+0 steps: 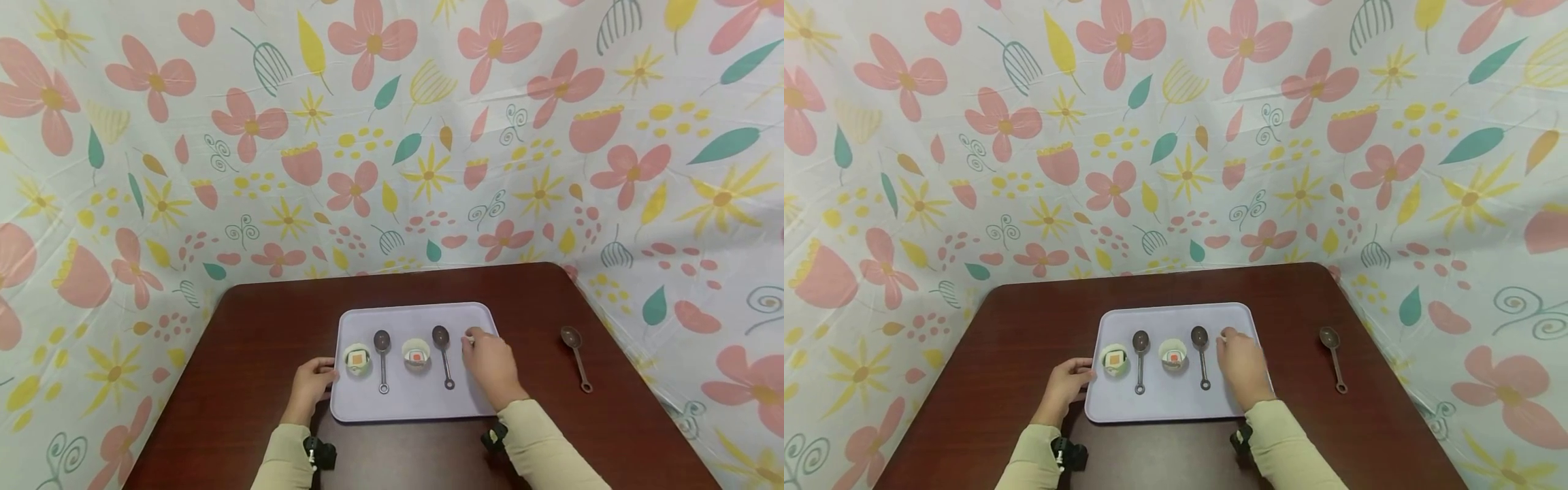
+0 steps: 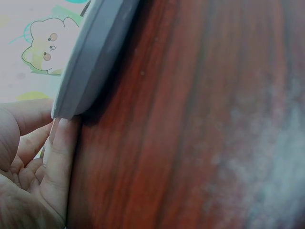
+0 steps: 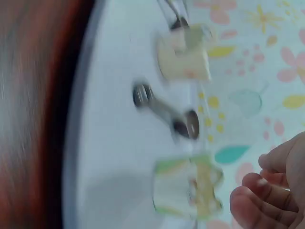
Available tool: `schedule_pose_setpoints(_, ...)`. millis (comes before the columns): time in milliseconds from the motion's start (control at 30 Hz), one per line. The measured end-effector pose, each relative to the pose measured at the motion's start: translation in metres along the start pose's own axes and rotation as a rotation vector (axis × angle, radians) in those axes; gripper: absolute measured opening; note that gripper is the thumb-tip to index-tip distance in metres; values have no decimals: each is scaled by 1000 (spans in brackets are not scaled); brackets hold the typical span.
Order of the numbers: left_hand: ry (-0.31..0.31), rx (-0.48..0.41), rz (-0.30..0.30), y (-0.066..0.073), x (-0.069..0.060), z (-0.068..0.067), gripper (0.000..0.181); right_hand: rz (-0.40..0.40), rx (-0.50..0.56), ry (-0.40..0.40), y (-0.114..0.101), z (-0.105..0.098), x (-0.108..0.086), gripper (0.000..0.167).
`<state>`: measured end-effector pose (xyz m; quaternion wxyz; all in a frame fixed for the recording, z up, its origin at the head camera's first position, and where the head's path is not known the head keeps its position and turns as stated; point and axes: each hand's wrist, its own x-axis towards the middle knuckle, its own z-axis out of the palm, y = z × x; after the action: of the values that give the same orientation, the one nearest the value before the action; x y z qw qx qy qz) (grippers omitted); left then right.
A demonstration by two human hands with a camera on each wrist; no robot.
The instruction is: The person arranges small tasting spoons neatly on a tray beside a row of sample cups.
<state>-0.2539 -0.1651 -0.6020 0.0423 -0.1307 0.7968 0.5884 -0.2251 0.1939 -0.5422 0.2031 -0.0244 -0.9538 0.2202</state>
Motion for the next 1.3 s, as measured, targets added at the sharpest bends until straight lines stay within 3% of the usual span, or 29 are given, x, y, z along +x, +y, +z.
schedule_pose_setpoints(400, -7, 2, 14, 1, 0, 2, 29, 170, 35, -51, 97, -51, 13, 31)
schedule_pose_setpoints(700, -5, 5, 19, 1, 2, 1, 28, 256, -2, -108, 159, -74, 6, 40)
schedule_pose_setpoints(967, -8, -4, 7, 0, 2, 2, 28, 394, -29, -272, 185, -88, 4, 64)
schedule_pose_setpoints(1167, -5, 2, 5, -1, 0, 1, 28, 395, -35, -368, 190, -89, -2, 53)
schedule_pose_setpoints(1300, -9, 8, 14, -3, -1, 0, 29, 398, -32, -382, 190, -88, -7, 46)
